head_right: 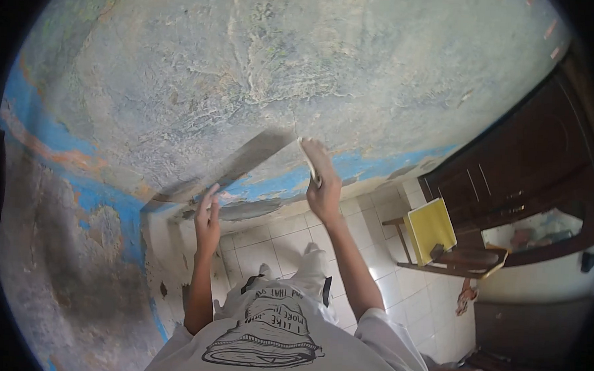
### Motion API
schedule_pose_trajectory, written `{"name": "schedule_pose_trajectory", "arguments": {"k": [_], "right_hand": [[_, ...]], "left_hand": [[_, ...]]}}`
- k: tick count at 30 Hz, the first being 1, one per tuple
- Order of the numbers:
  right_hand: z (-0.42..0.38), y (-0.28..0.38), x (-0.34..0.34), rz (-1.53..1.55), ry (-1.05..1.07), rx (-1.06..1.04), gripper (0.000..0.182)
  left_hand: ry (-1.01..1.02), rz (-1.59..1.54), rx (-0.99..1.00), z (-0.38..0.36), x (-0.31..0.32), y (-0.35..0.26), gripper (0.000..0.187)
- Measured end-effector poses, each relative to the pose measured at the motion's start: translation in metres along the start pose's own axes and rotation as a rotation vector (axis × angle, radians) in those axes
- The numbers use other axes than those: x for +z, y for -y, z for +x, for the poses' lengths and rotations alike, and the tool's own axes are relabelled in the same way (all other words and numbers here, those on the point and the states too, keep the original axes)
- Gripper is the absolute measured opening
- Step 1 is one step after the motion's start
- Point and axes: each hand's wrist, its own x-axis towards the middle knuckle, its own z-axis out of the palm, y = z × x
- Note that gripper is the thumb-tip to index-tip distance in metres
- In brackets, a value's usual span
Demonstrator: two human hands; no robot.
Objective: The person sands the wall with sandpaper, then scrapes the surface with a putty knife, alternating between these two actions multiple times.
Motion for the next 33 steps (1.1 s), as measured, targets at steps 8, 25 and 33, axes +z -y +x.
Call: {"name": "schedule_pose_trajectory", "arguments": {"k": [8, 25, 33], "right_hand": [[0.066, 0.018, 0.024, -0.099, -0.217, -0.315, 0.06], [0.078, -0.001, 0.062, -0.075, -0.568, -0.23, 0.044], [0.082, -0.001, 0.066, -0.184, -0.411, -0.392, 0.031]], "left_hand": [[-0.382, 0.21, 0.453, 0.057, -0.025, -0.079, 0.047], [-0.316, 0.479, 0.236, 0.094, 0.01, -0.042, 0.079], [-0.303, 0.5, 0.257, 0.097, 0.012, -0.034, 0.083]]}}
